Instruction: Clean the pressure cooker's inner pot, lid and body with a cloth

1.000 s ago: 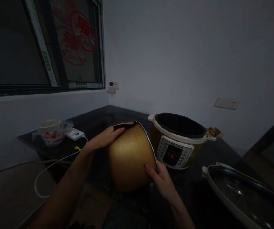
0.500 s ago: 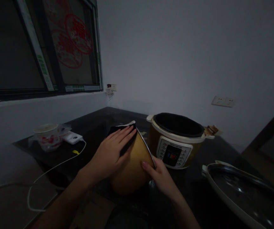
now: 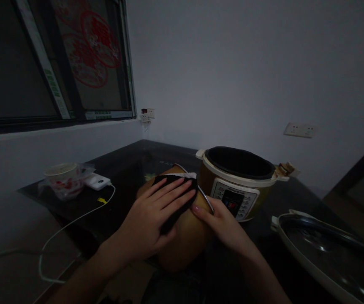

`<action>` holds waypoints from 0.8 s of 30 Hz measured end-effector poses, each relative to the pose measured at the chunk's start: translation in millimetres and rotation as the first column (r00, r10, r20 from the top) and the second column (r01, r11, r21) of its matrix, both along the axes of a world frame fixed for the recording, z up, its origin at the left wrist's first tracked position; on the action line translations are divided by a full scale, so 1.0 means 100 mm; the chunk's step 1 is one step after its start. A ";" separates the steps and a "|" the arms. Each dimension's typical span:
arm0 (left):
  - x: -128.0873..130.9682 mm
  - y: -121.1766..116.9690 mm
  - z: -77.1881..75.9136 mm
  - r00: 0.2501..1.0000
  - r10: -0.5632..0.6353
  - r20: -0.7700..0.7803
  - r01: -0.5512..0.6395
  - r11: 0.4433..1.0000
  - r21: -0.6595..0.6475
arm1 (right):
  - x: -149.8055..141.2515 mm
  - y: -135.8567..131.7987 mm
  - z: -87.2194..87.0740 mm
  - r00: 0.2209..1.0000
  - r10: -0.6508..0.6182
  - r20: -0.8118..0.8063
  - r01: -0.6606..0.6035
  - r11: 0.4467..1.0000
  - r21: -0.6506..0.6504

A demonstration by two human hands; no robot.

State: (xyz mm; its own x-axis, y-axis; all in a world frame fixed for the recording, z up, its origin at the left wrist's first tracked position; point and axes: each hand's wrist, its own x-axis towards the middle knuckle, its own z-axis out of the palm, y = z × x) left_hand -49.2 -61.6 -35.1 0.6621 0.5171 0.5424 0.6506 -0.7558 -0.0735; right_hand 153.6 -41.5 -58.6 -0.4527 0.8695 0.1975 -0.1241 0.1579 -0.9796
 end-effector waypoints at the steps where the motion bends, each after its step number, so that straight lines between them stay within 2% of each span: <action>1: 0.00 0.00 0.00 1.000 -0.003 0.015 0.003 1.000 -0.008 | 0.00 -0.02 0.03 1.000 0.007 -0.004 -0.007 1.000 -0.017; 9: 0.08 0.12 0.08 0.994 -0.002 0.114 0.015 0.993 -0.115 | 0.05 0.04 0.14 0.998 0.011 -0.056 -0.022 0.981 -0.192; 11: 0.09 0.18 0.11 0.990 -0.001 0.140 0.022 0.989 -0.148 | 0.11 0.07 0.14 0.998 0.019 -0.061 -0.030 0.983 -0.179; 13: 0.08 0.24 0.12 0.987 0.002 0.161 0.026 0.985 -0.172 | 0.20 0.10 0.08 0.999 0.030 -0.031 -0.033 0.993 -0.109; 16: 0.01 0.34 0.11 0.978 0.026 0.207 0.017 0.979 -0.204 | 0.37 0.14 -0.15 0.996 0.056 0.064 -0.057 0.998 0.013; 19: -0.10 0.45 0.08 0.949 0.035 0.312 0.051 0.964 -0.262 | 0.48 0.17 -0.50 0.983 0.068 0.168 -0.080 0.995 0.068; 21: -0.16 0.51 0.08 0.922 0.021 0.387 0.108 0.945 -0.309 | 0.48 0.19 -0.73 0.977 0.013 0.212 -0.029 0.997 0.071; 24: -0.20 0.56 0.11 0.893 0.021 0.449 0.168 0.911 -0.377 | 0.42 0.22 -0.97 0.967 -0.138 0.215 0.133 0.990 0.040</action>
